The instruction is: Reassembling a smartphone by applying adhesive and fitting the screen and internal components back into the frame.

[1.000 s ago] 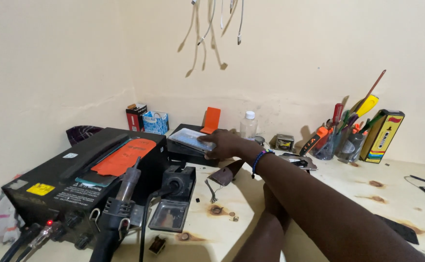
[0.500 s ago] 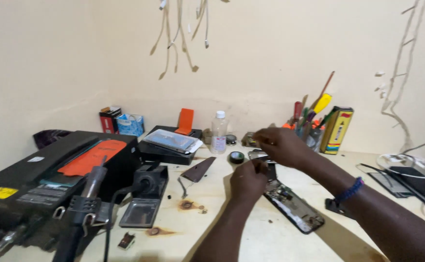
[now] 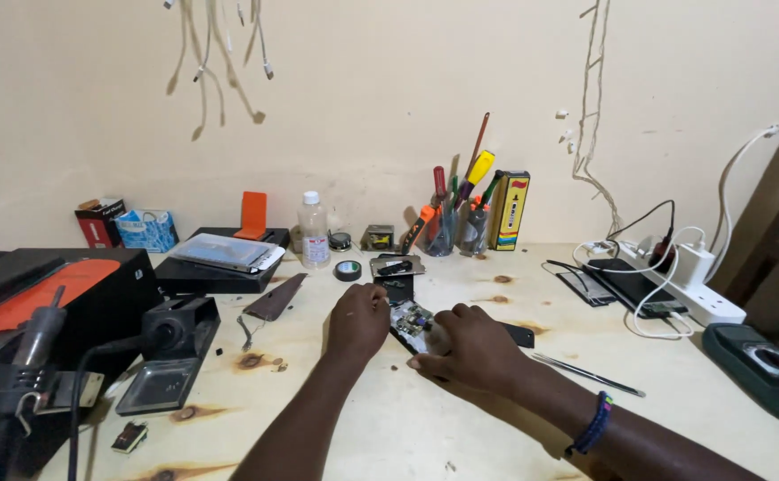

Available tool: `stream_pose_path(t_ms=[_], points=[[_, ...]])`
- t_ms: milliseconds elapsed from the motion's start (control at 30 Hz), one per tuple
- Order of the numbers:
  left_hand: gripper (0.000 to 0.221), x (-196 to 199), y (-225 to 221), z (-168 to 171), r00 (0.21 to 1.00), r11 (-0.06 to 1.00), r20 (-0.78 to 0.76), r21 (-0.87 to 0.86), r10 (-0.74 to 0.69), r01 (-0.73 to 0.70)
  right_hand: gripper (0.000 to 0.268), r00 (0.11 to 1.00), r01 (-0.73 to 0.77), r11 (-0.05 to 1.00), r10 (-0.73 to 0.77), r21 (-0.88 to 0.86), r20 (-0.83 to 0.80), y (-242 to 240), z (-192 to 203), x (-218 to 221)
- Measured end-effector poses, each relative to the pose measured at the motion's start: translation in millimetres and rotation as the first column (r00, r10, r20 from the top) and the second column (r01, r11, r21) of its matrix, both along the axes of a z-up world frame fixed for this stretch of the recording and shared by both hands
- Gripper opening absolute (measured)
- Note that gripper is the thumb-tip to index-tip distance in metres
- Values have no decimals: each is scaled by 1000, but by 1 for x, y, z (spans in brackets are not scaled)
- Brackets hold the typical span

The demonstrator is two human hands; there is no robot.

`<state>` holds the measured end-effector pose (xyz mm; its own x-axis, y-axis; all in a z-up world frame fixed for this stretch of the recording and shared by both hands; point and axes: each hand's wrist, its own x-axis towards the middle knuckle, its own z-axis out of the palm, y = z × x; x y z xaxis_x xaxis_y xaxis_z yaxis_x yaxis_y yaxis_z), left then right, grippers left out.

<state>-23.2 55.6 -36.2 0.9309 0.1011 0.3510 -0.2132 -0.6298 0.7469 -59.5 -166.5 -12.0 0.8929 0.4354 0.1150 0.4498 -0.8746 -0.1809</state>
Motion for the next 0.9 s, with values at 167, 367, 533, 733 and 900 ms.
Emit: stream_pose_path(t_ms=[167,367,533,733,900], points=[[34,5,-7,-6,994,983,80,173,-76,62,62,994,-12,995,1,101,107,2,-16,-5],[51,-41,-11,40,946,940,-183,165,-269,299,88,999,-18,1000,19,20,-30,6,12,-35],[46,-25,-18,20,954,947,-161,158,-253,278,87,999,-36,999,36,33,-2,-3,-2,-21],[41,-28,-16,30,958,958,-206,166,-198,234,53,994,38,963,-64,268,86,-23,-36,24],[45,-52,-24,53,964,951,-225,243,-139,193,25,988,9,961,-52,278,148,-37,-40,36]])
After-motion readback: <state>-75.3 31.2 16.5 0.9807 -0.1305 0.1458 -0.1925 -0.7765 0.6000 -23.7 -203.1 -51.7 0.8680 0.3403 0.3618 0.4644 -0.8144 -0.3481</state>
